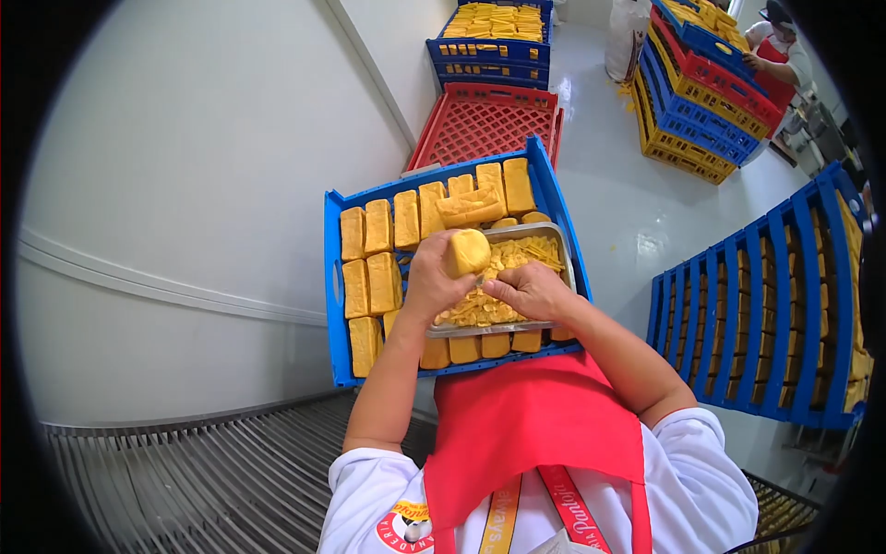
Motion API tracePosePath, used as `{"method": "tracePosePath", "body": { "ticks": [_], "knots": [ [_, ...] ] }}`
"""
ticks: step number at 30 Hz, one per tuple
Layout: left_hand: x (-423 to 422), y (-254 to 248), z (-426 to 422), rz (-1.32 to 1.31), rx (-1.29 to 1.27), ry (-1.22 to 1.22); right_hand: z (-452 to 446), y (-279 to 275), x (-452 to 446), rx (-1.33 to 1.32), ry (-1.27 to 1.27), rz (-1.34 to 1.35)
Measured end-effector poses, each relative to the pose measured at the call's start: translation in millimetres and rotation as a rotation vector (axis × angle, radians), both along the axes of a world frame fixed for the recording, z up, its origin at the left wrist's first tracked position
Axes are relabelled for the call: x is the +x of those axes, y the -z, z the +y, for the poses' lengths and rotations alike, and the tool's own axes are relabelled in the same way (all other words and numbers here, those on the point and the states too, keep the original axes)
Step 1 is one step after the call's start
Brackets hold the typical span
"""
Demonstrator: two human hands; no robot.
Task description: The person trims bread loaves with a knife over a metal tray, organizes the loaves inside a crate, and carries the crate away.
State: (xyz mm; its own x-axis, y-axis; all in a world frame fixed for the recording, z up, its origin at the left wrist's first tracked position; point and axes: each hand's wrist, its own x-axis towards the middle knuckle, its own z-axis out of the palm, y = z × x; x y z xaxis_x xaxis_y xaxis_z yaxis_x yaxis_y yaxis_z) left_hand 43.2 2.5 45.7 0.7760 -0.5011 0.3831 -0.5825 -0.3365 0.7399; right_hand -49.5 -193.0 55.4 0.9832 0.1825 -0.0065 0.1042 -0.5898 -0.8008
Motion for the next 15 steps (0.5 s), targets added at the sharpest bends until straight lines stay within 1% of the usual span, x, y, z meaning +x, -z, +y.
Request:
{"method": "tracePosePath", "body": {
  "ticks": [1,2,4,5,6,8,9,11,12,13,14,15],
  "knots": [
    [5,5,2,0.177,-0.041,-0.019,-4,-3,-2,0.019,0.021,0.108],
    [8,11,5,0.176,-0.041,-0.021,-8,-4,-5,0.019,0.018,0.108],
    [10,14,8,0.968,-0.599,-0.228,-18,-1,-12,-0.165,0.083,0.079],
    [18,21,17,1.184,-0.73,-0.118,-22,1,-13,-0.242,0.095,0.112],
    [15,21,18,1.185,-0.731,-0.124,-24,6,-15,-0.24,0.09,0.115],
    [7,21,15,1.396,-0.971,-0.025,-27,16,-15,-0.23,0.152,0.078],
    [5,25,10,1.414,-0.996,-0.075,-25,16,-15,-0.231,0.15,0.079],
    [0,31,2,1.436,-1.019,-0.081,-18,16,-14,-0.2,0.197,-0.025],
    [-1,31,0,1.46,-1.04,-0.086,-16,14,-12,-0.2,0.197,-0.024],
    [1,35,1,1.461,-1.04,-0.086,-14,10,-10,-0.2,0.202,-0.108],
    [3,42,3,1.507,-0.996,-0.021,-12,7,-8,-0.2,0.206,-0.192],
    [3,44,2,1.552,-0.951,0.045,-11,4,-6,-0.2,0.206,-0.188]
  ]
}}
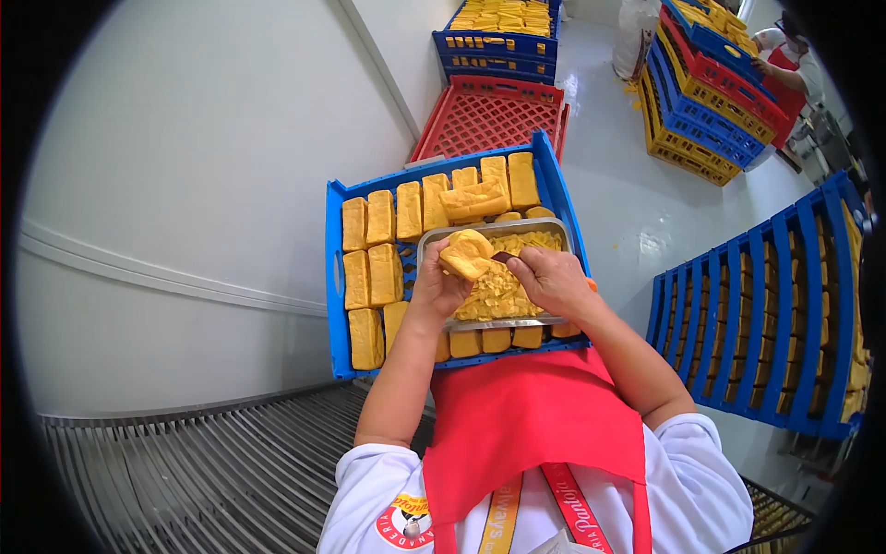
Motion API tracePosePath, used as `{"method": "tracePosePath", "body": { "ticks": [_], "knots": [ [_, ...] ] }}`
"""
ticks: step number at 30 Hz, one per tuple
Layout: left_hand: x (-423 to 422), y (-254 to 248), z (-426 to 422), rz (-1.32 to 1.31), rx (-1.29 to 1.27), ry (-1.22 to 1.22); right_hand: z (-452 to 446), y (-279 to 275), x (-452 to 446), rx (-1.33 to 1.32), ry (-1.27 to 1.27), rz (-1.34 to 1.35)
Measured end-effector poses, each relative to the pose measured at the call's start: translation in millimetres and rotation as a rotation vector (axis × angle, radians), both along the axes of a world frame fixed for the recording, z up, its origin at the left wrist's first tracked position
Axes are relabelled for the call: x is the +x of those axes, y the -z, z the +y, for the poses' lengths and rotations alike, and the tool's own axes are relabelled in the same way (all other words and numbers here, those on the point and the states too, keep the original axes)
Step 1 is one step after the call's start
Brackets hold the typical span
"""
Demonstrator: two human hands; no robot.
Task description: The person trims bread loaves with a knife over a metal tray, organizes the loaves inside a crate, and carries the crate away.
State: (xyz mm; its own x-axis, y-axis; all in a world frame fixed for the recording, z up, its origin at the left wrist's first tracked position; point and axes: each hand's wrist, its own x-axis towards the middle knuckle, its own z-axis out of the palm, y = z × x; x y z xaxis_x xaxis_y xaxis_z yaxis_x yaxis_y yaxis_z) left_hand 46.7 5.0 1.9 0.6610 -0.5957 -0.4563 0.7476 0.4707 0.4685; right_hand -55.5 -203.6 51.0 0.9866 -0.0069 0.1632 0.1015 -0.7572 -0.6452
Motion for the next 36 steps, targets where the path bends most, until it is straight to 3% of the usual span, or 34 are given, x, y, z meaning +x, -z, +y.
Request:
{"method": "tracePosePath", "body": {
  "ticks": [4,9,16,18,20,21,23,28,29,31,32,33,35,36],
  "knots": [
    [-7,2,-5,0.05,-0.018,-0.039,4,-3,5,-0.079,0.03,-0.092],
    [-27,-1,-14,-0.032,0.005,-0.357,16,-4,2,-0.046,0.127,0.007],
    [-41,11,-24,-0.056,-0.077,-0.435,25,5,0,-0.03,0.213,-0.033],
    [-44,16,-26,-0.179,-0.141,-0.462,25,15,1,-0.016,0.234,-0.048],
    [-43,26,-25,-0.263,-0.122,-0.483,24,28,3,0.358,0.207,0.127],
    [-43,30,-25,-0.348,-0.103,-0.506,23,21,2,0.36,0.211,0.128],
    [-44,30,-27,-0.401,-0.093,-0.527,23,-2,1,0.904,0.205,0.703],
    [-41,11,-15,-0.527,-0.02,-0.579,23,-4,4,1.167,0.275,0.777],
    [-32,7,-5,-0.607,0.139,-0.646,19,3,3,1.179,0.237,0.731],
    [-9,5,26,-0.747,0.49,-0.787,5,-2,2,0.864,0.264,0.774],
    [5,6,46,-0.809,0.68,-0.854,2,15,2,0.4,0.195,0.499],
    [16,5,62,-0.801,0.689,-0.877,1,15,-5,0.391,0.172,0.503],
    [29,3,87,-0.935,0.852,-0.945,4,14,-25,-0.408,-0.064,0.194],
    [30,0,94,-0.927,0.852,-0.96,6,16,-28,-0.463,-0.121,0.27]
  ]
}}
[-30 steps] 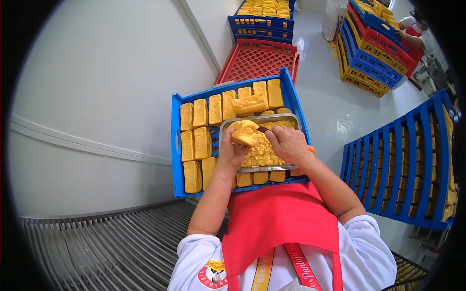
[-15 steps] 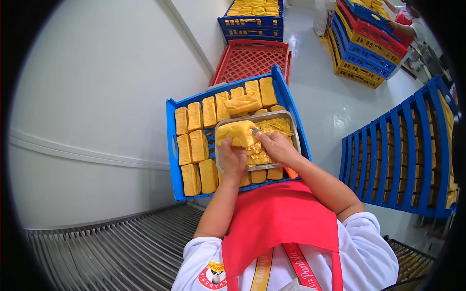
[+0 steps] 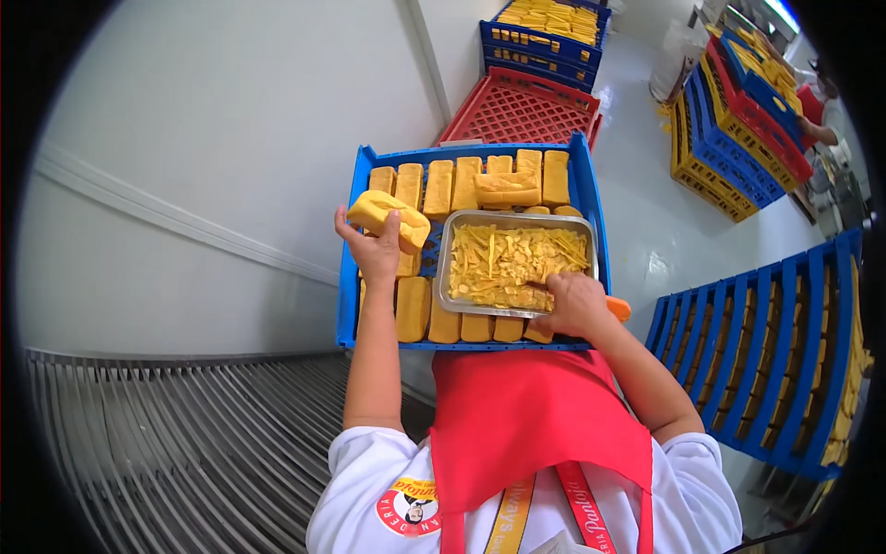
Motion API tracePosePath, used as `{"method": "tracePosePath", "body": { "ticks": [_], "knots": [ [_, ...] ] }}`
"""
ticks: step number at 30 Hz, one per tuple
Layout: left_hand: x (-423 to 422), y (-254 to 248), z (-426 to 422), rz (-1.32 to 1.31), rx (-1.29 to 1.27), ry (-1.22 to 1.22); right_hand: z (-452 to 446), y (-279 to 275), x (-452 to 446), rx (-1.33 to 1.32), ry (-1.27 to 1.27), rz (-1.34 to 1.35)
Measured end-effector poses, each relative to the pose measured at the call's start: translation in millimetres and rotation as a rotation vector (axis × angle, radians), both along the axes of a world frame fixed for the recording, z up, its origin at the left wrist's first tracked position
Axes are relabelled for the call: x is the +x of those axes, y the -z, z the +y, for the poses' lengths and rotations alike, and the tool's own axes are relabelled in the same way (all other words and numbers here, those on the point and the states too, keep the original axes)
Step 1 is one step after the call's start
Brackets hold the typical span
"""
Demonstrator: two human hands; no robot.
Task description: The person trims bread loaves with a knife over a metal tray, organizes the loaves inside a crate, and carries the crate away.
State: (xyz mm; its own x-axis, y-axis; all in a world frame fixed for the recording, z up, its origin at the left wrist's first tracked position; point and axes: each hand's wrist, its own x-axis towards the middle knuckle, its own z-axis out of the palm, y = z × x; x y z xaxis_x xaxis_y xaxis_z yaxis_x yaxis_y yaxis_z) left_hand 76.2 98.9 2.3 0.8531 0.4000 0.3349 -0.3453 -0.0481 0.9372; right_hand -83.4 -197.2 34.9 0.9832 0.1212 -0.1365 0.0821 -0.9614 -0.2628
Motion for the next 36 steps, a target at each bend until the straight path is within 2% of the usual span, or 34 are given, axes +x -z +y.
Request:
{"method": "tracePosePath", "body": {
  "ticks": [2,3,4,5,7,9,11,13,15,18,22,24,25,27,29,32,36],
  "knots": [
    [-2,-9,7,0.243,0.477,-0.07,-1,29,2,-0.107,-0.118,0.03],
    [1,-1,8,0.248,0.468,-0.074,-1,41,2,-0.204,-0.224,0.062],
    [7,8,8,0.254,0.596,-0.053,2,42,0,-0.211,-0.251,-0.047],
    [12,18,10,0.259,0.724,-0.033,0,39,0,-0.219,-0.261,-0.044],
    [9,19,5,0.358,0.758,-0.01,-5,15,-2,-0.191,-0.277,-0.059],
    [12,29,2,0.403,0.925,0.066,-12,-14,-11,-0.169,-0.299,-0.071],
    [13,30,-4,0.46,0.93,0.121,-20,-44,-23,-0.11,-0.325,-0.088],
    [15,35,-12,0.587,1.038,0.221,-31,-56,-35,-0.127,-0.301,-0.124],
    [20,52,-22,0.594,1.075,0.232,-43,-59,-42,-0.143,-0.273,-0.156],
    [24,72,-31,0.468,1.191,0.204,-58,-56,-53,-0.05,-0.157,-0.279],
    [26,83,-37,0.471,1.29,0.228,-60,-48,-63,-0.025,-0.095,-0.288],
    [19,84,-41,0.353,1.386,0.115,-58,-42,-66,0.014,-0.083,-0.323],
    [7,66,-43,0.352,1.394,0.119,-58,-38,-67,0.021,-0.078,-0.321],
    [-31,35,-45,0.538,1.261,0.235,-58,-30,-71,-0.031,-0.108,-0.313],
    [-72,29,-38,0.79,1.295,0.461,-58,-21,-75,-0.038,-0.116,-0.291],
    [-119,35,-33,0.864,1.285,0.491,-59,-11,-77,-0.059,-0.145,-0.281],
    [-125,72,-6,0.813,1.169,0.522,-64,4,-79,-0.083,-0.198,-0.282]
  ]
}}
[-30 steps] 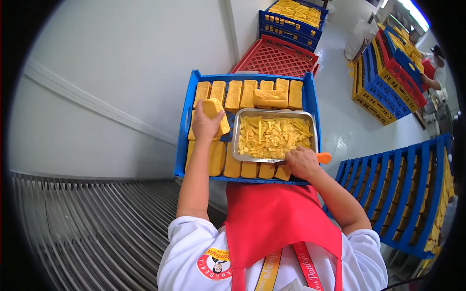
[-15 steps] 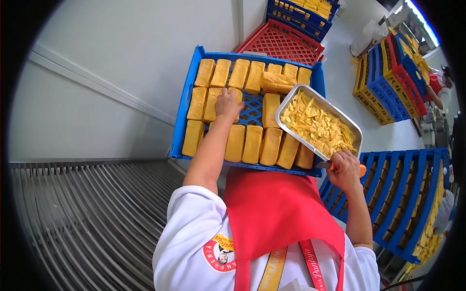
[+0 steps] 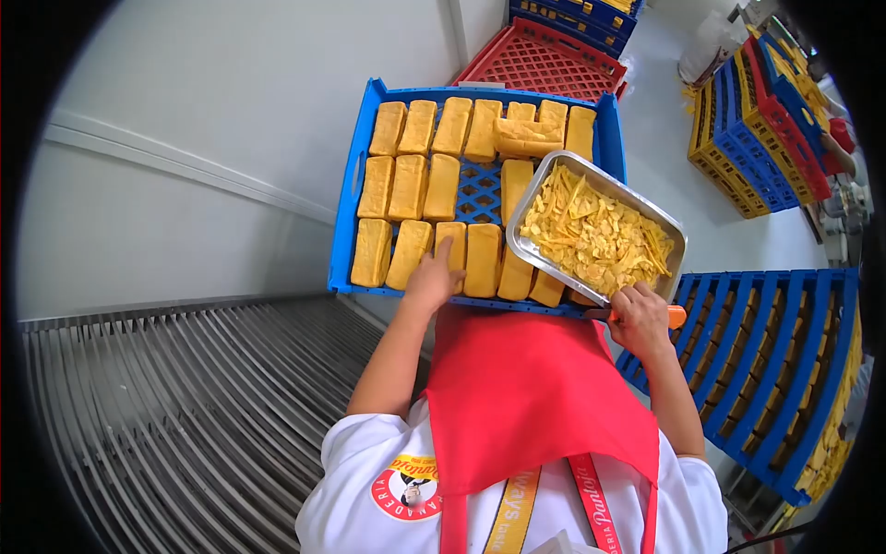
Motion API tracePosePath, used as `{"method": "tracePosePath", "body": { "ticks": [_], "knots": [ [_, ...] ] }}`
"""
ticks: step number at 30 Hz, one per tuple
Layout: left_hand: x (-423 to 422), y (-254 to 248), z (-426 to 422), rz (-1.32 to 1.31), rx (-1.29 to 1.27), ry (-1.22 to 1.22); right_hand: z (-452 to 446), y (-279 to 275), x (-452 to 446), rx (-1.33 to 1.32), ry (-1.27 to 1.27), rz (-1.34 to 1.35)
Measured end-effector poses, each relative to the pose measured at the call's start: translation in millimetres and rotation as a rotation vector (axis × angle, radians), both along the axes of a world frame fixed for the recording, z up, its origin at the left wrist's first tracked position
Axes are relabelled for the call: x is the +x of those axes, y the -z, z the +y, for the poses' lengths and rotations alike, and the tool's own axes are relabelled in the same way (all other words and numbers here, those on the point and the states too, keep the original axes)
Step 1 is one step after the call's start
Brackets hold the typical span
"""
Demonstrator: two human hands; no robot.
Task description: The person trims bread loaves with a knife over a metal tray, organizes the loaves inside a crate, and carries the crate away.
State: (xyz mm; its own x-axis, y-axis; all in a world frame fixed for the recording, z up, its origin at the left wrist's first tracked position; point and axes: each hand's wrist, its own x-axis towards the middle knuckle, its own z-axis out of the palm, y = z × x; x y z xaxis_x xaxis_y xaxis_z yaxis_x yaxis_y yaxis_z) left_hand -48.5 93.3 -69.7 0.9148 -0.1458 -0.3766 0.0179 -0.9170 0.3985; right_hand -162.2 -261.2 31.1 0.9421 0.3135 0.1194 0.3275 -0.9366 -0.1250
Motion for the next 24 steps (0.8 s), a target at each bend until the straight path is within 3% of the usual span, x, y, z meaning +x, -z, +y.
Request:
{"method": "tracePosePath", "body": {
  "ticks": [2,5,7,9,10,11,13,15,17,19,24],
  "knots": [
    [6,6,10,-0.004,-0.149,0.046,-4,6,0,0.0,-0.046,-0.009],
    [15,-47,4,0.081,-0.099,-0.026,-8,9,0,-0.044,-0.058,0.021],
    [21,-21,18,-0.049,-0.146,-0.138,-12,6,3,-0.034,-0.105,0.034],
    [29,-17,38,0.206,-0.928,-0.656,-13,-1,4,-0.054,-0.128,0.071],
    [31,-38,50,0.435,-1.116,-0.606,-13,-4,6,-0.079,-0.149,0.107],
    [28,-55,49,0.423,-1.115,-0.611,-13,-6,8,-0.075,-0.159,0.1],
    [18,-81,39,0.51,-1.501,-0.774,-11,-8,12,-0.04,-0.226,0.125],
    [22,-74,35,0.557,-1.634,-0.762,-6,-8,16,-0.023,-0.255,0.153],
    [24,-71,24,0.783,-1.854,-0.65,-1,-7,19,-0.016,-0.268,0.188],
    [20,-75,-3,0.839,-1.887,-0.609,8,-5,24,-0.03,-0.264,0.242],
    [14,-80,-56,0.949,-1.658,-0.542,16,-34,48,0.013,-0.1,0.613]
  ]
}}
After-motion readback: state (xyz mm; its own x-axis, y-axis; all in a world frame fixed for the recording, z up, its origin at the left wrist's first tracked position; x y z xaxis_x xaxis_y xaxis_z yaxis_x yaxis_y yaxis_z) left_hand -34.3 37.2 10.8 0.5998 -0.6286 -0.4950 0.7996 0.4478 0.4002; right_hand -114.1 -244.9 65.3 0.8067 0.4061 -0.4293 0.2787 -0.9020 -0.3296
